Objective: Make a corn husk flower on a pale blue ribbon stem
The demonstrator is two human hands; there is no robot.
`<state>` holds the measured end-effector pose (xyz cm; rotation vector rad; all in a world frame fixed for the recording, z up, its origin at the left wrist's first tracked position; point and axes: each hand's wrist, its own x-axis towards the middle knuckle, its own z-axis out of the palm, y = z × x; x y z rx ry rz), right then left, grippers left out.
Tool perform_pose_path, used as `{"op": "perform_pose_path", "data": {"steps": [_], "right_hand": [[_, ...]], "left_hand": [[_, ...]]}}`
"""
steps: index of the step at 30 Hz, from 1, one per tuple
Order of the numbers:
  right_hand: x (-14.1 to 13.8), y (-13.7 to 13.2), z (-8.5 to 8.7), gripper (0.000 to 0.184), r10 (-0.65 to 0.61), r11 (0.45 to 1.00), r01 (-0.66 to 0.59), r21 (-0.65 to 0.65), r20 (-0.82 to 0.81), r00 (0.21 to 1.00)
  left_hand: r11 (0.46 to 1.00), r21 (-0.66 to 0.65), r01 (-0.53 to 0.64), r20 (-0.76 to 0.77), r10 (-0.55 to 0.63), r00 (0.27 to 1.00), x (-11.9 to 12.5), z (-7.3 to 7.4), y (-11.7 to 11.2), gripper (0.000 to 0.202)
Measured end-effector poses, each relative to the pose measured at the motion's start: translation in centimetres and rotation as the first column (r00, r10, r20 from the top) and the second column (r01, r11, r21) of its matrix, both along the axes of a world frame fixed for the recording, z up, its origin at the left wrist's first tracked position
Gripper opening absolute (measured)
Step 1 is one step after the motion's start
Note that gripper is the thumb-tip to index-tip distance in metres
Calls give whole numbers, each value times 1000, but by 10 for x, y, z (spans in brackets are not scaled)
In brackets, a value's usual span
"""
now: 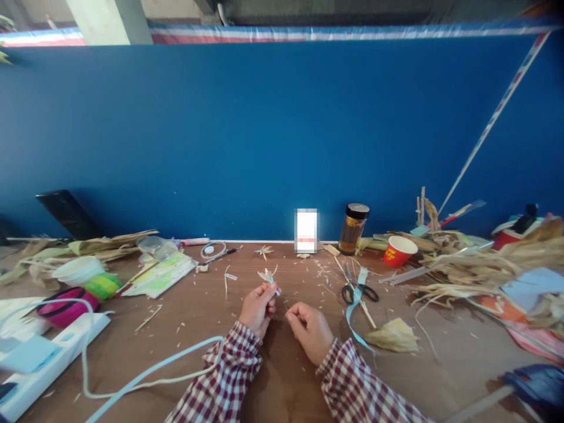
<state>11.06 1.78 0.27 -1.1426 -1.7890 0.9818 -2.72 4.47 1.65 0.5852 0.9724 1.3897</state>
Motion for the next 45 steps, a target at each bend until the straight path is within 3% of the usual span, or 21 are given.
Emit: {"op": "perform_pose_path", "data": {"steps": [45], "right_hand": [[0, 0, -3, 22, -14, 1000, 13, 26, 11, 1000]], "left_hand": [[1000, 14, 27, -84, -26, 996, 4, -3, -1, 30]]}}
